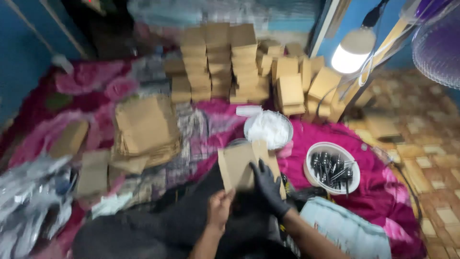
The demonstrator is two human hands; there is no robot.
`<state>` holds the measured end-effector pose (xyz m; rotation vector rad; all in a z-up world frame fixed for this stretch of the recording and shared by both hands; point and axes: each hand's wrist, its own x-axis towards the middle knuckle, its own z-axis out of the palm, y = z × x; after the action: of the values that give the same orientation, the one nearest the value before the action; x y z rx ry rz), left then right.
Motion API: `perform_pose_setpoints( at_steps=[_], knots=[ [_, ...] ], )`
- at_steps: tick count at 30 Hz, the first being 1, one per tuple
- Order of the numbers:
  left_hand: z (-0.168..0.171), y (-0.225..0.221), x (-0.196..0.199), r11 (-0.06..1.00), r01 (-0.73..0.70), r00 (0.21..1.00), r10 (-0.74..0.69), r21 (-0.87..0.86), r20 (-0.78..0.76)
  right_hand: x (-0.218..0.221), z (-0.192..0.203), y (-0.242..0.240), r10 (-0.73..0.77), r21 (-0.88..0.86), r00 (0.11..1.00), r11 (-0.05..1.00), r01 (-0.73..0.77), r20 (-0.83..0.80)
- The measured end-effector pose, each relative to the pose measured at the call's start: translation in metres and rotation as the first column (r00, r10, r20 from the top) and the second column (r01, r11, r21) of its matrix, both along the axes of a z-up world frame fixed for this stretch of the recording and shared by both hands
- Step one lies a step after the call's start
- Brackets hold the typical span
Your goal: Assembling small cardboard boxes and placing plastic-wrapped cutlery sets inside them.
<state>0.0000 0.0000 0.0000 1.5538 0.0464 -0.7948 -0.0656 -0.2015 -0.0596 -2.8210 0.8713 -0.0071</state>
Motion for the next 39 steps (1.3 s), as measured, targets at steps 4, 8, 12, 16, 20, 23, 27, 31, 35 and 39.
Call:
perform_pose_setpoints(
  at_steps=[4, 8, 12, 16, 20, 23, 27, 31, 35, 39],
  knots=[
    [-0.020, 0.013, -0.010, 0.991, -0.081, 0.991, 0.092, -0.111, 0.101, -0.039, 0.044, -0.010, 0.170, 0.241, 0.845, 0.913, -0.329, 0.508],
    [-0.010, 0.022, 0.015, 0.952, -0.270, 0.928, 0.298, -0.148, 0.224, -0.044, 0.069, -0.023, 0.070, 0.337, 0.767, 0.870, -0.360, 0.638],
    [-0.030, 0.041, 0.039, 0.920, -0.360, 0.886, 0.389, -0.152, 0.252, -0.050, 0.098, -0.011, 0.045, 0.439, 0.800, 0.816, -0.375, 0.599],
    [-0.019, 0.037, 0.038, 0.880, -0.427, 0.900, 0.435, -0.208, -0.009, -0.047, 0.131, 0.009, 0.360, 0.250, 0.706, 0.759, -0.602, 0.610],
    [-0.054, 0.021, 0.011, 0.814, -0.452, 0.883, 0.347, -0.366, -0.317, -0.046, 0.114, 0.011, 0.484, 0.098, 0.683, 0.773, -0.627, 0.548],
    [-0.053, 0.002, -0.012, 0.883, -0.281, 0.954, 0.215, -0.376, -0.209, -0.042, 0.108, 0.015, 0.508, -0.023, 0.636, 0.791, -0.611, 0.581],
    [-0.003, -0.008, -0.018, 0.893, -0.259, 0.962, 0.203, -0.368, -0.184, -0.043, 0.116, 0.022, 0.527, -0.110, 0.606, 0.801, -0.588, 0.596],
    [-0.028, -0.009, -0.021, 0.922, -0.219, 0.973, 0.184, -0.319, -0.137, -0.042, 0.105, 0.017, 0.462, -0.058, 0.617, 0.827, -0.559, 0.638],
    [-0.032, -0.008, -0.026, 0.941, -0.177, 0.983, 0.154, -0.289, -0.102, -0.045, 0.079, 0.007, 0.284, 0.044, 0.684, 0.907, -0.420, 0.672],
    [-0.033, -0.008, -0.025, 0.954, -0.154, 0.987, 0.136, -0.258, -0.088, -0.045, 0.071, 0.011, 0.099, 0.187, 0.802, 0.949, -0.254, 0.589]
  ],
)
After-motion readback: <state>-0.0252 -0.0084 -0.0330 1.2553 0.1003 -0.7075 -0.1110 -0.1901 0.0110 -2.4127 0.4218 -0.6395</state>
